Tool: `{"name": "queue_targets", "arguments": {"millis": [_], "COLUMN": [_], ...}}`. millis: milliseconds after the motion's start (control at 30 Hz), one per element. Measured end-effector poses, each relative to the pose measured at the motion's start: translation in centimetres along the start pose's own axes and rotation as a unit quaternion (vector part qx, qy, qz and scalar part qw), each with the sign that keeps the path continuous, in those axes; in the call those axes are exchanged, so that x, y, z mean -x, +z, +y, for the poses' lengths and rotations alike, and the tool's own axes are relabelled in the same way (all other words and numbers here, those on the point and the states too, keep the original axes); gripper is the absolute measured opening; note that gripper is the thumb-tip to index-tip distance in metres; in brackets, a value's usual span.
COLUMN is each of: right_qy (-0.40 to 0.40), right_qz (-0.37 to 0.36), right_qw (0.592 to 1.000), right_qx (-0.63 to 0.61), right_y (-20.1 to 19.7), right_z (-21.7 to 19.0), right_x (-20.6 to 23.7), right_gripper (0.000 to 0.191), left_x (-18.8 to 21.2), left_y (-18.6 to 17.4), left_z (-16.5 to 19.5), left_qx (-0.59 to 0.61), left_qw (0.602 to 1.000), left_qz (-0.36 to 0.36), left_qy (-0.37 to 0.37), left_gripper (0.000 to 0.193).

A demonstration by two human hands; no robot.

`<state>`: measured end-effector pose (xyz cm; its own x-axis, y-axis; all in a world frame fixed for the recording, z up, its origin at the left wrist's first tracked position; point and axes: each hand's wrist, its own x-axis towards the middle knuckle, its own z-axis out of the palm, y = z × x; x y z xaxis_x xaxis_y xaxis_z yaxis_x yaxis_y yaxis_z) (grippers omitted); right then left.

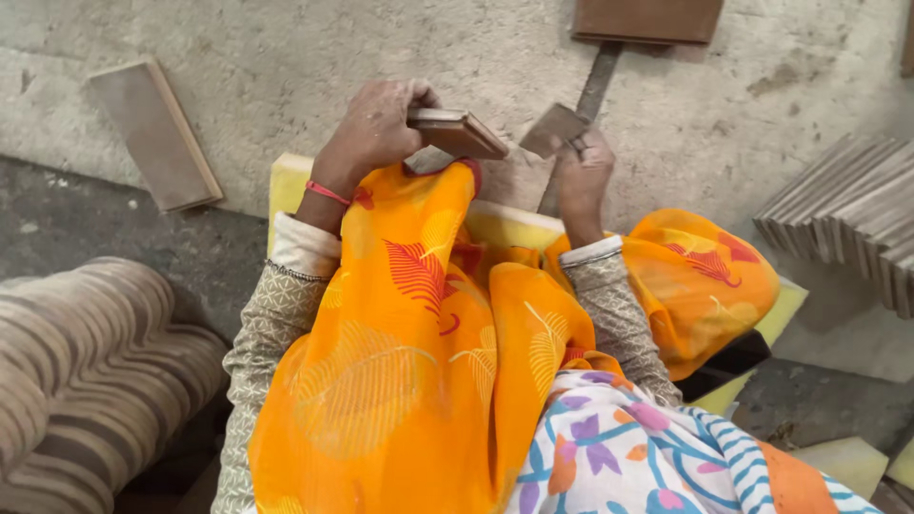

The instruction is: The person sits on a low foam block and repeatedly sands the edges and faces of small rectangular tiles using a sanding block. They pick up tiles from the floor, sand them, and place them back down or into a nearby stack.

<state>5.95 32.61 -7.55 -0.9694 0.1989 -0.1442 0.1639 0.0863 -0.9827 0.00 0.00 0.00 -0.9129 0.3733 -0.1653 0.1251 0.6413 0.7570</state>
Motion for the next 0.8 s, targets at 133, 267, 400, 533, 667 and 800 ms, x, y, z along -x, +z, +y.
{"name": "queue_targets", "arguments": {"millis": [133,267,400,533,667,800], "right_qy": [-0.191,-0.296,-0.300,-0.307,-0.315,-0.296], "right_qz": [-0.075,-0.102,-0.064,-0.093,-0.089,-0.076], "right_qw": [0.965,0.916,0.909,0.900,0.900,0.912], "right_qx": [0.161,0.250,0.284,0.295,0.287,0.274], "right_y": [6.6,8.6,8.0,8.0,8.3,9.7], "right_z": [-6.2,-9.3,-8.9,-7.8,-8.1,-9.9], "right_x": [2.3,1.9,0.4,0.7,0.7,-0.6], "right_gripper": [0.026,0.032,0.036,0.036,0.035,0.035], "left_x": [1.1,1.7,1.1,0.9,0.3,-0.8], "left_y": [0.2,0.6,0.5,1.0,1.5,1.2], "left_z": [-1.4,-1.9,-2.6,-2.3,-1.3,0.0], "left_qx": [-0.052,-0.046,0.029,0.044,0.038,0.039], "left_qw": [0.994,0.989,0.997,0.996,0.995,0.994], "left_qz": [0.082,0.120,0.040,0.054,0.074,0.050], "left_qy": [0.055,0.069,-0.056,-0.058,-0.053,-0.084], "left_gripper": [0.048,0.059,0.062,0.068,0.066,0.063]}}
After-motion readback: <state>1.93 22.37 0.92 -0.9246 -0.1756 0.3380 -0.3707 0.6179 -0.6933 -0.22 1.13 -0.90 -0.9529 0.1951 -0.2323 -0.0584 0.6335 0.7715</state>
